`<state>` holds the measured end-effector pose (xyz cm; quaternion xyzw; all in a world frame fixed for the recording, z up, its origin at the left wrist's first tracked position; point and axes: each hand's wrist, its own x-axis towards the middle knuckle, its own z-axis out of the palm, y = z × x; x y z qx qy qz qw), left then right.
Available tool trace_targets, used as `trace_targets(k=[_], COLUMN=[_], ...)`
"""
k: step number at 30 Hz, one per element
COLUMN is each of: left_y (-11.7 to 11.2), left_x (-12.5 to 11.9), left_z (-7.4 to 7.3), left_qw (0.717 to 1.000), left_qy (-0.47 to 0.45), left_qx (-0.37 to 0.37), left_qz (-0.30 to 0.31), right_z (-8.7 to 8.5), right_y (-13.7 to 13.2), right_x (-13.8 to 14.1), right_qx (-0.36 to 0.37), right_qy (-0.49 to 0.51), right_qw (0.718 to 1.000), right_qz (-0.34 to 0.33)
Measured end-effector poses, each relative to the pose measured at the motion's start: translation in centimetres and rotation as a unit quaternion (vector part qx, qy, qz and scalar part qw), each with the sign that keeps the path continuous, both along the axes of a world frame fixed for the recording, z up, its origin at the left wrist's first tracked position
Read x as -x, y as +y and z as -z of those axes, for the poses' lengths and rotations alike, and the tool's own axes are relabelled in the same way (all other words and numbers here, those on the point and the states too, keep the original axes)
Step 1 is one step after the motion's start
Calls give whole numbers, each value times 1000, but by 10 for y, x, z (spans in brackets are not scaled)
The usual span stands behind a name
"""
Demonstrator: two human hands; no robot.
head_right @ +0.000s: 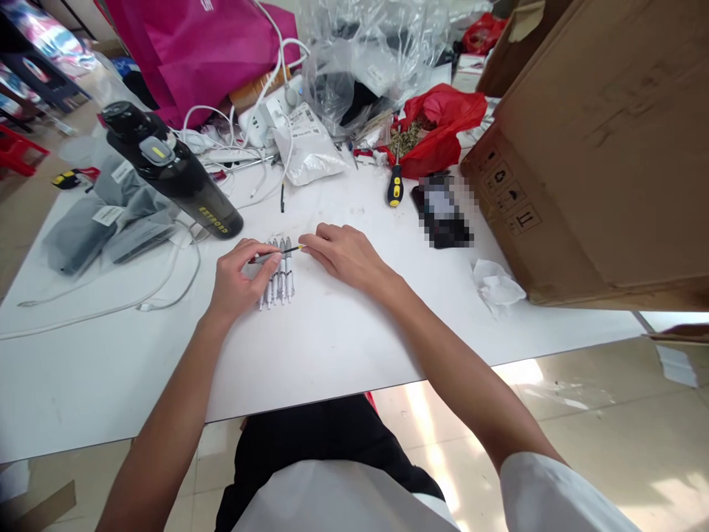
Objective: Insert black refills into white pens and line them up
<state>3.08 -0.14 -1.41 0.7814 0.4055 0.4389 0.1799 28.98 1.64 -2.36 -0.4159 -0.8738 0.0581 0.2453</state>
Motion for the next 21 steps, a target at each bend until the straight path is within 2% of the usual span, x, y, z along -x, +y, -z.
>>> trace_targets(k=[3, 9, 16, 21], left_y=[1, 4, 4, 4], left_x=[0, 2, 5, 6], left_z=[2, 2, 0, 1], left_qw=[1000, 998, 997, 996], left_qy=[-4, -30, -35, -43], left_qx=[-1, -16, -30, -36], left_qz=[-5, -54, -63, -73], right_z=[0, -4, -2, -1], right_y=[0, 4, 10, 11], right_x=[1, -7, -15, -17], right_qx=[-13, -29, -83, -88], right_qy=[-17, -14, 8, 22], right_qw=[1000, 999, 996, 995], right_qz=[1, 14, 34, 35])
